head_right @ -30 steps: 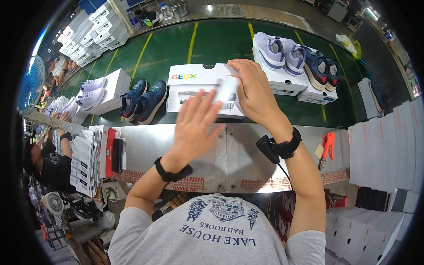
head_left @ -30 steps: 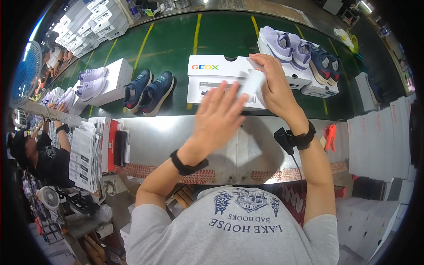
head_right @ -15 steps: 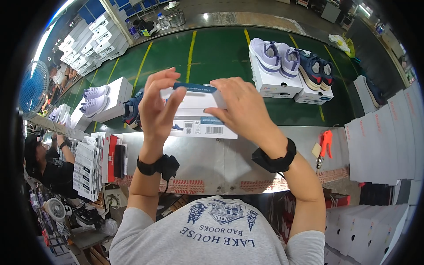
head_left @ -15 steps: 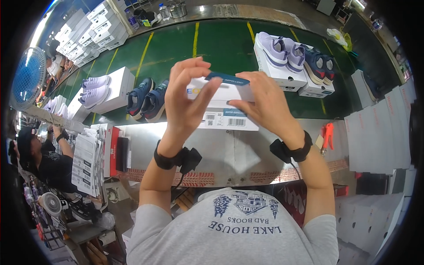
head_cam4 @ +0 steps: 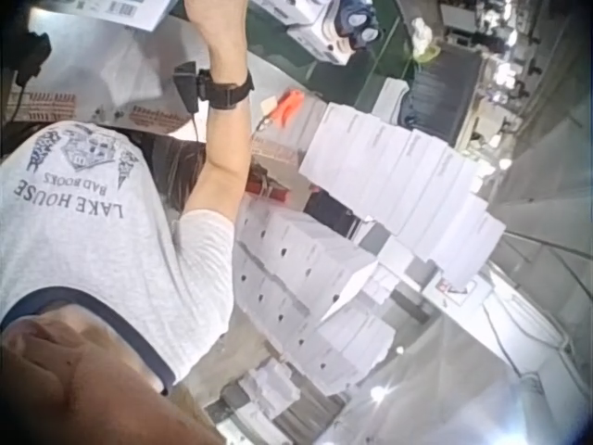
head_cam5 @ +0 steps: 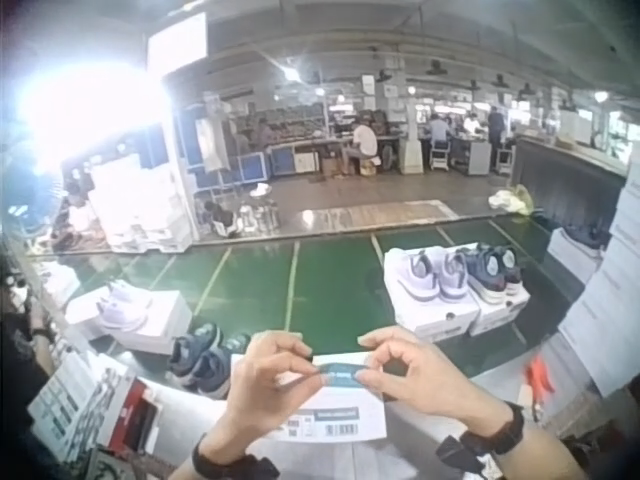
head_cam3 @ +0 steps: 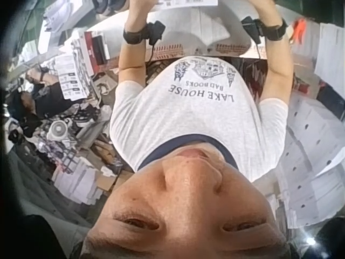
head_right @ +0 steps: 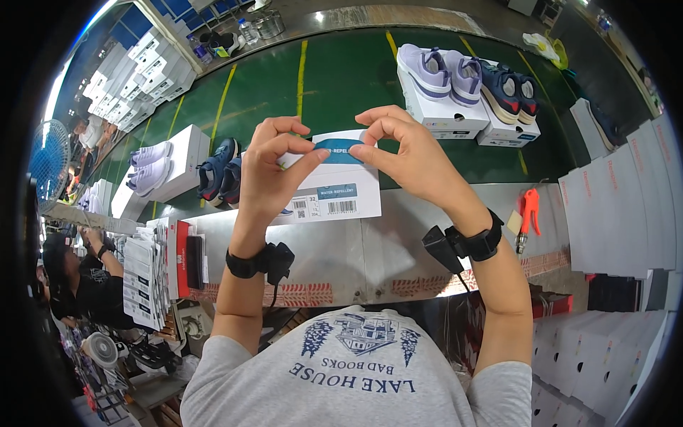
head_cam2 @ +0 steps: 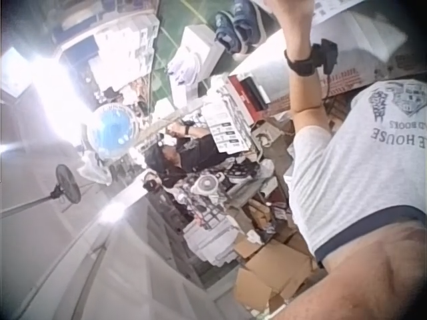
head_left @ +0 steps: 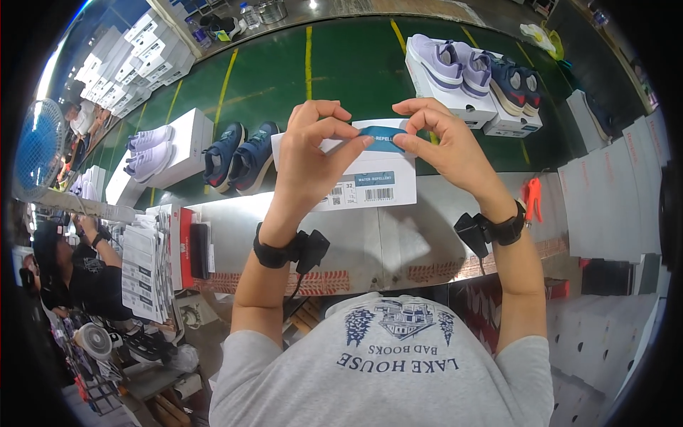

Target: Checking shoes, scanning or marking them, and applying labels to shoe boxes on a factory line.

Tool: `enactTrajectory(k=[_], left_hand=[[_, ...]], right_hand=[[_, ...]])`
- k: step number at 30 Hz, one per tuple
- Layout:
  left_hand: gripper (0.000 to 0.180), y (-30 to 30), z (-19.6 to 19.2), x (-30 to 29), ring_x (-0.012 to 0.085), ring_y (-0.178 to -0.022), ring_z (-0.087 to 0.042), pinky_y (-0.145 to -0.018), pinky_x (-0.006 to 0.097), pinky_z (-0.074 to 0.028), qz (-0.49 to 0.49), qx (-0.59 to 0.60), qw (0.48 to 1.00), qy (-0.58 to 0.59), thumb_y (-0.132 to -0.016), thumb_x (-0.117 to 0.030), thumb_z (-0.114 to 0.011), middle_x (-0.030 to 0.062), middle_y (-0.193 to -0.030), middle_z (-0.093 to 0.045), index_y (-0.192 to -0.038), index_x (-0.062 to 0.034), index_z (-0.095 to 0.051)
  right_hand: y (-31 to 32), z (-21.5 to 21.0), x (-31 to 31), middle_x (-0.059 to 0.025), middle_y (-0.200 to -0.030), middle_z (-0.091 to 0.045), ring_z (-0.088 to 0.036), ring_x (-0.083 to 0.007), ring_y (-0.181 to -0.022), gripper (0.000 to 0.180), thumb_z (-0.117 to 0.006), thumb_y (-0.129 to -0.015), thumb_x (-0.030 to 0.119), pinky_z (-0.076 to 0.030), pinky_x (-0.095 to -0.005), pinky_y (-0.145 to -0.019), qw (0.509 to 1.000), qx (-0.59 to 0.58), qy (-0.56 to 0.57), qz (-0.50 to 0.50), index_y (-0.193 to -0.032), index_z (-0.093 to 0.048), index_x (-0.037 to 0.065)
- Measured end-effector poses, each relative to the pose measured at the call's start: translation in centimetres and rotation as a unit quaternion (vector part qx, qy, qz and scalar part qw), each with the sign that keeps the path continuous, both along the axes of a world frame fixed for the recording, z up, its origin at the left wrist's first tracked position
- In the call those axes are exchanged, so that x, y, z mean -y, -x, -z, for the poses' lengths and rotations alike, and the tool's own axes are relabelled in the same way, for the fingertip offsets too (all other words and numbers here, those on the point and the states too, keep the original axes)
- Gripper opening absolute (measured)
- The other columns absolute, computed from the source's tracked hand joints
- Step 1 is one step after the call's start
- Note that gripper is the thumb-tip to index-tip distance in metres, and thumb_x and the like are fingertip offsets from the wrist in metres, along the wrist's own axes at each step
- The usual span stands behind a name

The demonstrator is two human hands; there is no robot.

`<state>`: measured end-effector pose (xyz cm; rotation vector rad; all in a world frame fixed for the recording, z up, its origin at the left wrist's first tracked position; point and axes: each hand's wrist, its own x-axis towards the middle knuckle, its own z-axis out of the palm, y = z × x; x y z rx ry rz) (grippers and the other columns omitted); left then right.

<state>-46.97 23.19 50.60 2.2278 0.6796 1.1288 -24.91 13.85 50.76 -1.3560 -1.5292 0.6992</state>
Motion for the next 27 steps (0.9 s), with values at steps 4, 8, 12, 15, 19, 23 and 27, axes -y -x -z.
enactTrajectory(k=[4,8,12,15,19,23,27], left_hand=[[0.014,0.3,0.5,-0.1,0.0236,-0.109,-0.06,-0.087,0.033,-0.048,0.023,-0.004,1.0,-0.012,-0.074,-0.005,-0.085,0.0082,-0.107,-0.065,-0.084,-0.0044,-0.075],[0.018,-0.1,0.6,0.2,0.0265,-0.099,-0.059,-0.081,0.036,-0.049,0.035,0.017,0.997,-0.068,-0.07,-0.006,-0.087,0.0081,-0.102,-0.065,-0.083,-0.0035,-0.074],[0.017,-0.3,0.5,0.3,0.0268,-0.1,-0.059,-0.081,0.036,-0.049,0.031,0.003,0.995,-0.09,-0.07,-0.005,-0.087,0.0079,-0.101,-0.065,-0.082,-0.0037,-0.075],[0.016,-0.7,0.5,0.4,0.0271,-0.1,-0.059,-0.081,0.036,-0.048,0.026,-0.004,0.995,-0.092,-0.07,-0.005,-0.087,0.0078,-0.101,-0.064,-0.081,-0.004,-0.075],[0.016,-1.1,0.5,0.6,0.0271,-0.1,-0.059,-0.081,0.036,-0.048,0.023,-0.01,0.994,-0.103,-0.07,-0.006,-0.086,0.0075,-0.101,-0.064,-0.08,-0.0041,-0.075],[0.015,-1.4,0.5,0.7,0.0285,-0.106,-0.059,-0.085,0.039,-0.047,0.019,-0.022,0.995,-0.091,-0.072,-0.008,-0.086,0.0072,-0.104,-0.064,-0.082,-0.0061,-0.075],[0.016,-1.9,0.5,0.9,0.0271,-0.101,-0.058,-0.08,0.038,-0.048,0.008,-0.02,0.995,-0.099,-0.071,-0.007,-0.086,0.0065,-0.101,-0.063,-0.081,-0.0056,-0.075]], right_hand=[[-0.3,-0.2,0.3,-0.0104,-0.132,-0.059,-0.056,-0.0163,-0.118,0.018,-0.075,-0.091,0.015,-0.044,-0.0308,-0.1,1.0,0.018,0.009,-0.012,-0.087,-0.062,0.004],[-0.5,-0.1,0.4,-0.0102,-0.129,-0.061,-0.059,-0.0201,-0.115,0.02,-0.075,-0.09,0.019,-0.047,-0.0332,-0.095,0.999,0.043,-0.003,-0.006,-0.086,-0.063,0.005],[-0.7,0.3,0.6,-0.0099,-0.127,-0.063,-0.061,-0.0243,-0.114,0.023,-0.077,-0.089,0.024,-0.049,-0.0356,-0.089,0.999,0.044,-0.017,0.005,-0.085,-0.064,0.005],[-0.9,0.4,0.7,-0.0097,-0.126,-0.064,-0.061,-0.0242,-0.114,0.022,-0.076,-0.089,0.023,-0.049,-0.0351,-0.089,0.999,0.045,-0.022,0.009,-0.085,-0.063,0.006],[-1.1,0.3,0.8,-0.0093,-0.126,-0.065,-0.062,-0.0239,-0.113,0.022,-0.076,-0.089,0.022,-0.049,-0.0349,-0.088,0.997,0.062,-0.034,0.015,-0.084,-0.062,0.006],[-1.5,0.2,0.9,-0.0088,-0.126,-0.063,-0.06,-0.0205,-0.113,0.018,-0.076,-0.089,0.016,-0.048,-0.0329,-0.091,0.998,0.061,-0.028,0.014,-0.085,-0.061,0.005],[-1.8,0.8,0.8,-0.0087,-0.124,-0.065,-0.063,-0.0231,-0.11,0.02,-0.077,-0.088,0.018,-0.05,-0.0334,-0.085,0.995,0.078,-0.064,0.022,-0.085,-0.061,0.006]])
